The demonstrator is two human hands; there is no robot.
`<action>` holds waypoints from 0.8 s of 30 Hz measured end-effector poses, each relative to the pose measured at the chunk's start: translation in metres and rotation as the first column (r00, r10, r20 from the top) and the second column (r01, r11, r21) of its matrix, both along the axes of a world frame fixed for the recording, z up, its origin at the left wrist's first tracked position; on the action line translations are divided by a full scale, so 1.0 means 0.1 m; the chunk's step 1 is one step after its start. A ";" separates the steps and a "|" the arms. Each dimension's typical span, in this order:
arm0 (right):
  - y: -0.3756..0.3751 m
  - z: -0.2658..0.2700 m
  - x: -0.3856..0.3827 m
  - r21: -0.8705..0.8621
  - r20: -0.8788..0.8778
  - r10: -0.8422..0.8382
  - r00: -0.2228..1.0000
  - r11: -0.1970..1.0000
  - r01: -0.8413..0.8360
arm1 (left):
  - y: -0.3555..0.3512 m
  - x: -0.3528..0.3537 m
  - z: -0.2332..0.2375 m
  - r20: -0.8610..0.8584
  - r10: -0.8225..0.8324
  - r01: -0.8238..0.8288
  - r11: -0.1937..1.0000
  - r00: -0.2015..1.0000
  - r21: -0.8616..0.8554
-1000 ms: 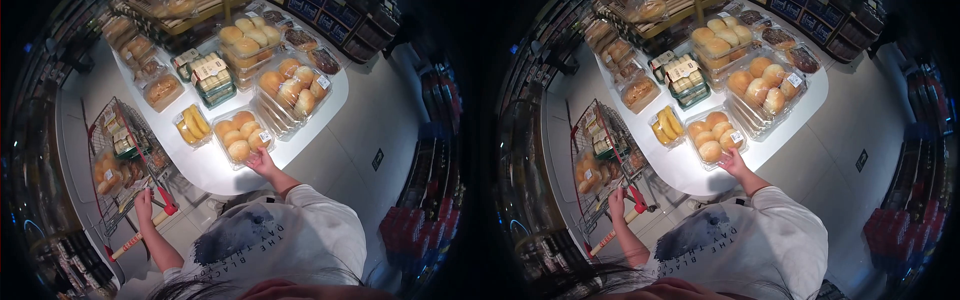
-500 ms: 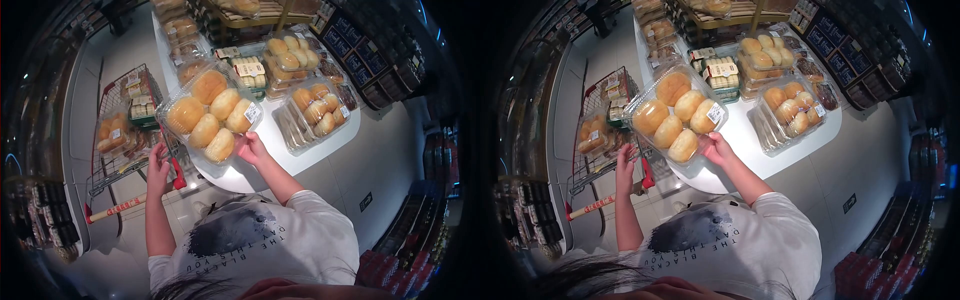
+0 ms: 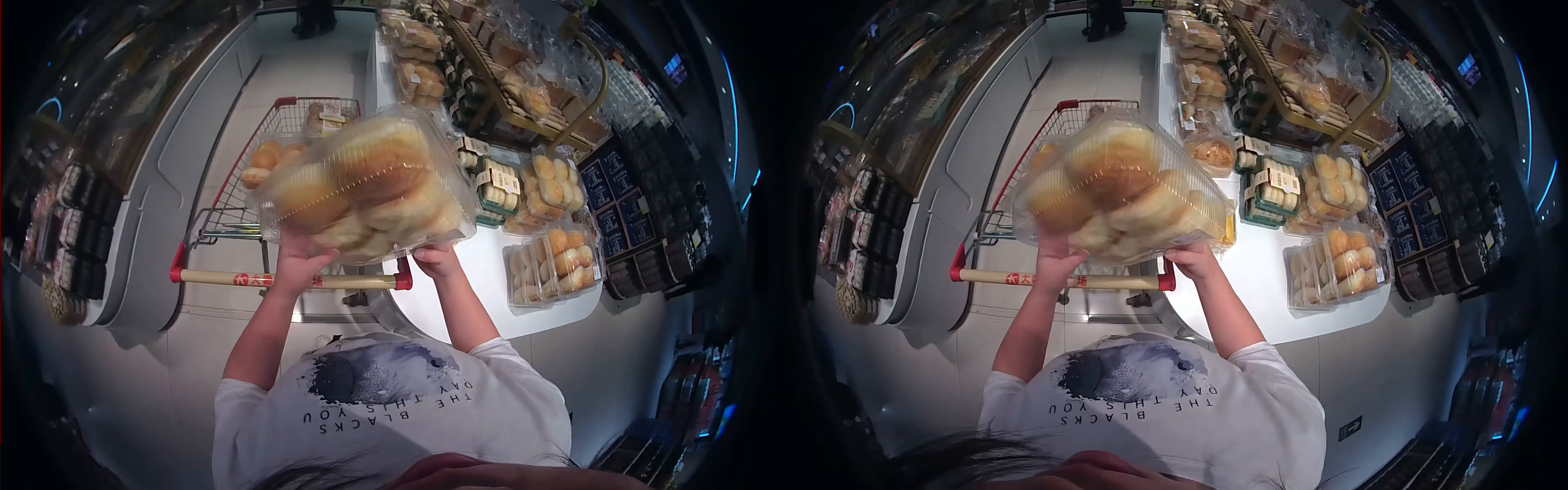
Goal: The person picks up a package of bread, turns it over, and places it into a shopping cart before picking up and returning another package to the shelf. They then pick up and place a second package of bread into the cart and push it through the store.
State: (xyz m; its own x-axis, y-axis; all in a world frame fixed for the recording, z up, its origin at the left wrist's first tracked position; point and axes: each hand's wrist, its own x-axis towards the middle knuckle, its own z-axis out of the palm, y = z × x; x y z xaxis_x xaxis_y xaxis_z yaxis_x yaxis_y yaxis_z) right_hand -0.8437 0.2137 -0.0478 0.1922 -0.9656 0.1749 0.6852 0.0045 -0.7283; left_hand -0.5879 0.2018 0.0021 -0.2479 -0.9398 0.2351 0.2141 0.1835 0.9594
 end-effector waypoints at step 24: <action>-1.15 0.10 -0.32 0.560 0.382 -0.284 0.880 0.828 0.024 | -1.38 0.51 0.37 0.917 -0.112 0.274 0.962 0.384 0.003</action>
